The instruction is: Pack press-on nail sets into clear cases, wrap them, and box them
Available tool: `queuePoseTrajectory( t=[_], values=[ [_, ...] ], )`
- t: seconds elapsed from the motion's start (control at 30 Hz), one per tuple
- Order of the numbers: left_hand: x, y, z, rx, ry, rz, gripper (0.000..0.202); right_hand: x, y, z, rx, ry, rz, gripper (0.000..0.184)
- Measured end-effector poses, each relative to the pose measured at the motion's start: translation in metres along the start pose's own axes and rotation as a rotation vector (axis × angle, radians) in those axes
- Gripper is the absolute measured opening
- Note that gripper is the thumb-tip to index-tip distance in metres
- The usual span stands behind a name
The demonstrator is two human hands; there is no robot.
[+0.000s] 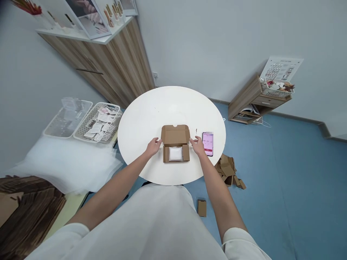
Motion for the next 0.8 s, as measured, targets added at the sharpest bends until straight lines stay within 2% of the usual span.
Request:
queuePoseTrajectory(
  t=[0.2,0.43,0.5,0.6,0.7,0.8],
  values=[
    [-0.002,-0.022,0.004,-0.098,0.185,-0.085,0.04,-0.009,-0.02,0.013,-0.136,-0.096,0.124,0.04],
    [0.01,-0.015,0.011,-0.137,0.355,-0.024,0.041,-0.015,-0.011,0.028,-0.167,-0.118,-0.02,0.036],
    [0.012,-0.007,0.009,-0.146,0.394,0.004,0.043,-0.016,-0.002,0.027,-0.163,-0.131,-0.079,0.04],
    [0.011,0.006,0.007,-0.167,0.451,0.029,0.049,-0.013,0.013,0.026,-0.179,-0.145,-0.139,0.054],
    [0.006,0.016,0.009,-0.207,0.516,0.049,0.06,-0.006,0.025,0.028,-0.221,-0.149,-0.146,0.069],
    [0.001,0.019,0.013,-0.231,0.551,0.03,0.069,-0.001,0.031,0.03,-0.247,-0.144,-0.138,0.072]
  ],
)
Point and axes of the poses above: each hand's wrist, its own y-axis away from the middle knuckle, its own z-axis out of the palm, x = y × z, the point moved 4 cm from there along -y, towards the middle knuckle, and after that the axes turned 3 degrees about -y, right-handed, at the moved point
